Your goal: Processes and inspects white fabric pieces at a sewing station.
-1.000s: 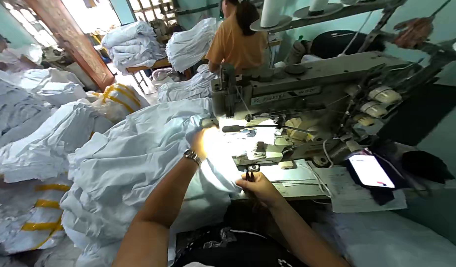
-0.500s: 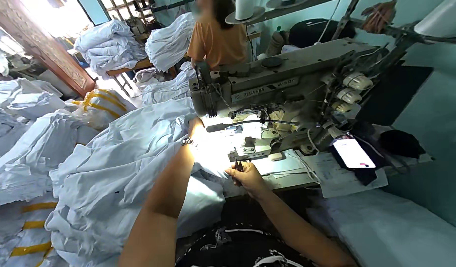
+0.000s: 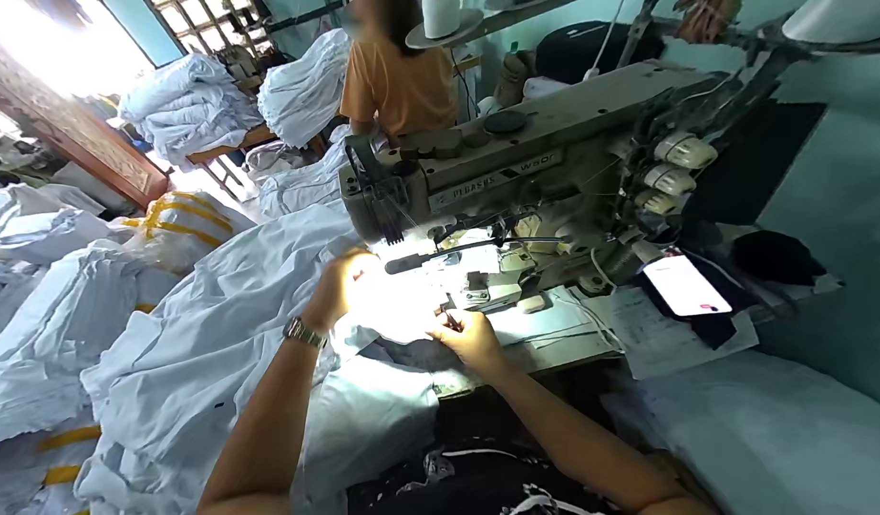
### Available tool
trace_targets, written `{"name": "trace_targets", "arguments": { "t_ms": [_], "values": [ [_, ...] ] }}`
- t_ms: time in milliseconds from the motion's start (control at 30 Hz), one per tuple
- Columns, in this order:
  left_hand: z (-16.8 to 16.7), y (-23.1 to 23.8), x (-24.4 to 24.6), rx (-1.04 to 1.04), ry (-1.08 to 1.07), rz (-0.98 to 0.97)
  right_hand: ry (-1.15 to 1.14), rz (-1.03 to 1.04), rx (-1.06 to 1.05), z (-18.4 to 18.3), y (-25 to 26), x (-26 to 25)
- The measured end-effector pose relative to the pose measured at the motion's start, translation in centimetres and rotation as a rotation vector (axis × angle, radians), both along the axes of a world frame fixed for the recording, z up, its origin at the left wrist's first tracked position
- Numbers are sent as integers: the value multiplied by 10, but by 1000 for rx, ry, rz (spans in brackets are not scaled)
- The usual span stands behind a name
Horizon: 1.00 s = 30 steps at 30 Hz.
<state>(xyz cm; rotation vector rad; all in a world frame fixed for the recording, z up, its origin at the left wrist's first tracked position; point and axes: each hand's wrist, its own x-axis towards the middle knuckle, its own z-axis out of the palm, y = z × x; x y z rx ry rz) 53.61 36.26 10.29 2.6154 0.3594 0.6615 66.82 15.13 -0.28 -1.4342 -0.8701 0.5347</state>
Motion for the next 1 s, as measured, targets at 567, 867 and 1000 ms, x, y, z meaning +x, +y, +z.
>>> {"name": "trace_targets", "arguments": {
  "t_ms": [567,867,1000],
  "values": [
    [83,-62,-58,307,-29,45,-543,147,-145,59,18,19],
    [68,-82,-57,575,-28,-17,-440,448,149,86,-27,-4],
    [68,-86,-46,120,276,-375,-633,592,251,99,-49,-13]
  ]
}}
